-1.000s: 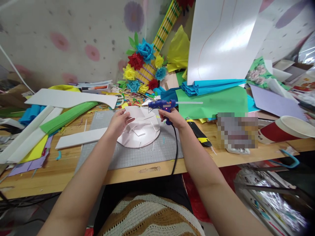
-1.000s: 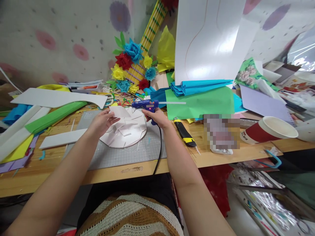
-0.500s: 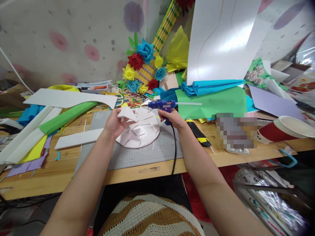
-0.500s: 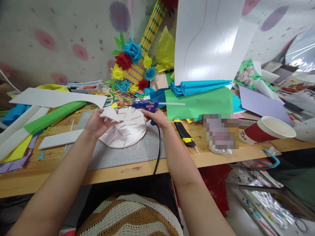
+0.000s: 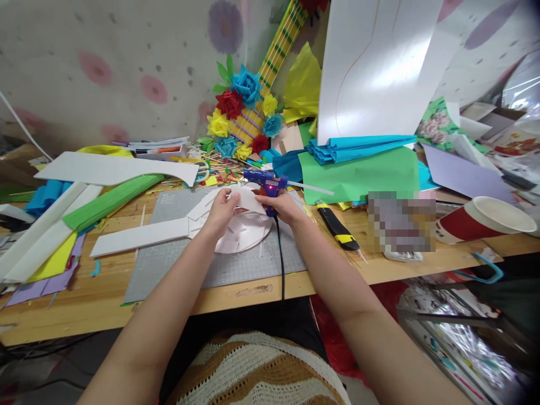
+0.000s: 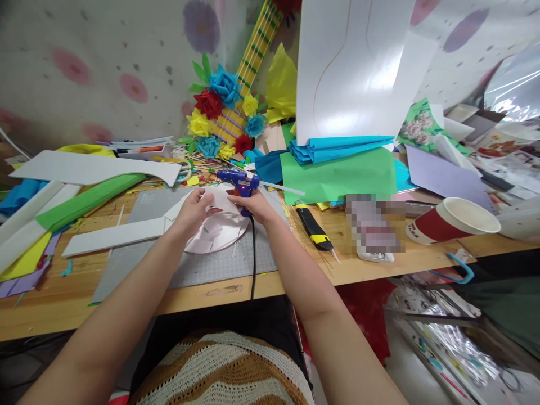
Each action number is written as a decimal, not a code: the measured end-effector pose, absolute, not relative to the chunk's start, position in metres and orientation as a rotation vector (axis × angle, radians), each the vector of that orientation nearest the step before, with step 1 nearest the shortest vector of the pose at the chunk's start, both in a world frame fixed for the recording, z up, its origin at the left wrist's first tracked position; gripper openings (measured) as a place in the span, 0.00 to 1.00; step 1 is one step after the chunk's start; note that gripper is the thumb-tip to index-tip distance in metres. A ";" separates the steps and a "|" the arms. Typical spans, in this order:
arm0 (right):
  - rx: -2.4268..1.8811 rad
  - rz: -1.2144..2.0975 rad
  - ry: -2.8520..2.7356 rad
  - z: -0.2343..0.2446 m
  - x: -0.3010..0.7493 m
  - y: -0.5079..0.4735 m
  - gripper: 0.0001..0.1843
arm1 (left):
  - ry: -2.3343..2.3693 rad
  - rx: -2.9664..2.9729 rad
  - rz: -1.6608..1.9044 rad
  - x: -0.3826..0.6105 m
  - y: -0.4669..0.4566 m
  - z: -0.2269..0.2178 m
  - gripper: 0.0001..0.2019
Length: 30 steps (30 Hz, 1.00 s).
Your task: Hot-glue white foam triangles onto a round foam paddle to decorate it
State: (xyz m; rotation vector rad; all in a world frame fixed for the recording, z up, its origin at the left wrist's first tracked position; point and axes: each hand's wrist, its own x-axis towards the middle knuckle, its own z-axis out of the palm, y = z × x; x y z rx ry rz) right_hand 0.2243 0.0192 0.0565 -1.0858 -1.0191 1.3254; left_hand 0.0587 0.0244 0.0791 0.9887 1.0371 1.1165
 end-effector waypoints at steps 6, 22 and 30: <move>-1.110 1.207 -1.027 0.054 0.222 0.023 0.17 | 1.115 0.966 1.310 0.053 0.041 0.072 0.08; -1.445 1.009 -0.756 0.039 0.226 0.036 0.13 | 1.998 1.251 1.534 -0.074 0.055 0.050 0.05; -1.422 0.868 -0.952 0.035 0.210 0.070 0.16 | 2.012 1.352 1.607 -0.064 0.071 0.056 0.05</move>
